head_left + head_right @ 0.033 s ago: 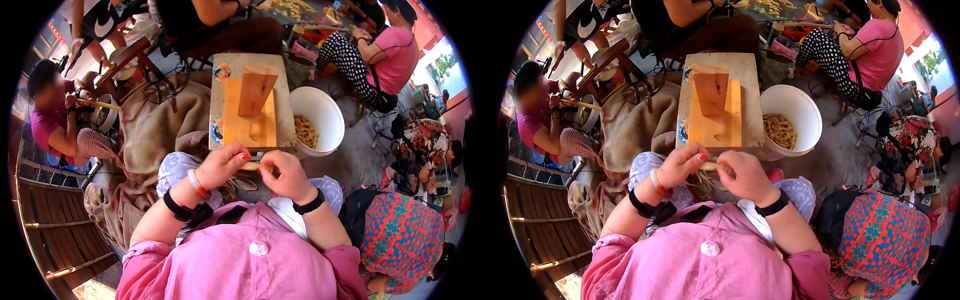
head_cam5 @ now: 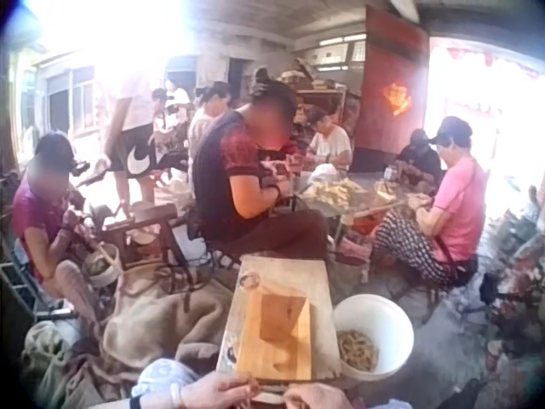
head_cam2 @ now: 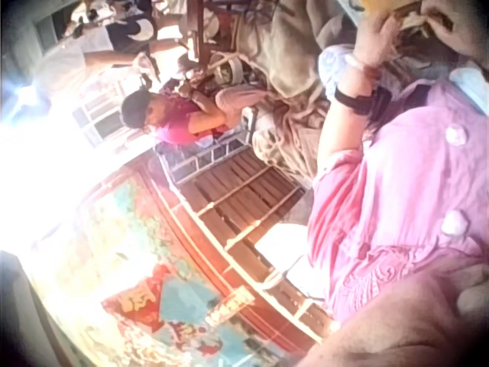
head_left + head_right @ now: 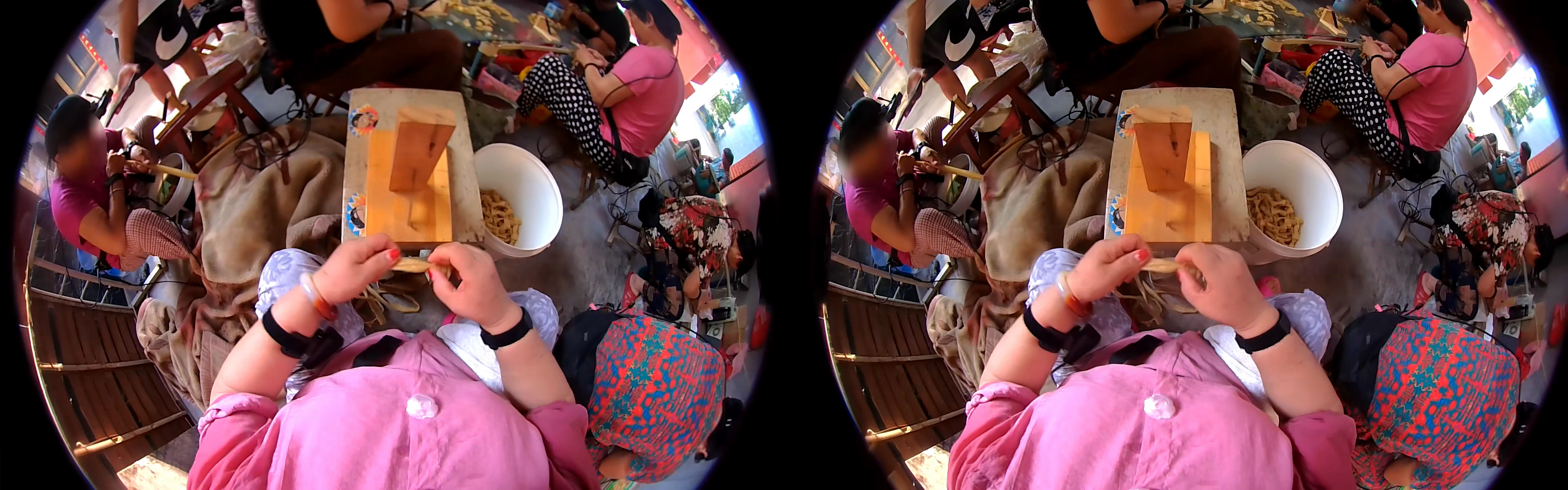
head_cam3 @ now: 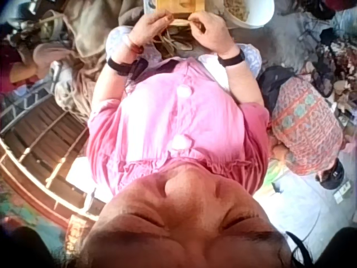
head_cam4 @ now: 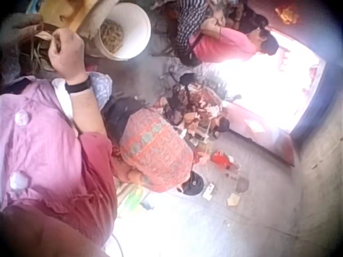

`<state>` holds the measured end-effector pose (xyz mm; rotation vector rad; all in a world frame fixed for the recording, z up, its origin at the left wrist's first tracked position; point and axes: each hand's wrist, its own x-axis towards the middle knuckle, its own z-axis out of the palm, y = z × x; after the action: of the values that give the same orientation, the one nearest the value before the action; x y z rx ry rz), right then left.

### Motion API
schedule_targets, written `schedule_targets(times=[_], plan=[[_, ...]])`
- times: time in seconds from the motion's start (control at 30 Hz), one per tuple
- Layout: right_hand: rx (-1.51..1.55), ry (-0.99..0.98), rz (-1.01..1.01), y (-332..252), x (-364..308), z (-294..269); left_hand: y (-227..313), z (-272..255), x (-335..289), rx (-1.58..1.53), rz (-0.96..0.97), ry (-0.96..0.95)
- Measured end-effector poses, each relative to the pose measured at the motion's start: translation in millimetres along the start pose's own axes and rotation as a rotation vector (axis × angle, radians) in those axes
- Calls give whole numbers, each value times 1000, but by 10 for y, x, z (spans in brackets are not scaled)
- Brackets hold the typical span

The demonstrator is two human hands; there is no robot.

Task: The person assembles small wooden components by inserting thin sticks into larger pieces while using a wooden jig.

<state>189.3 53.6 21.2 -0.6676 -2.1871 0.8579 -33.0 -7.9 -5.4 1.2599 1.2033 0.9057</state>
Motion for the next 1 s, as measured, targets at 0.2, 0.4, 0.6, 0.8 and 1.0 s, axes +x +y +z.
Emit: schedule_targets(times=[0.2,0.4,0.6,0.8,1.0], plan=[[-94,37,-11,179,334,1,36,-209,188,153,67,206],[-277,108,-5,533,547,137,-116,-236,602,558,173,513],[-594,289,21,764,346,-296,-76,-157,214,129,44,303],[-312,-90,-348,-189,13,14,72,163,56,-406,-88,-169],[-336,-92,-421,-145,-148,67,-75,193,-90,-361,-129,-270]])
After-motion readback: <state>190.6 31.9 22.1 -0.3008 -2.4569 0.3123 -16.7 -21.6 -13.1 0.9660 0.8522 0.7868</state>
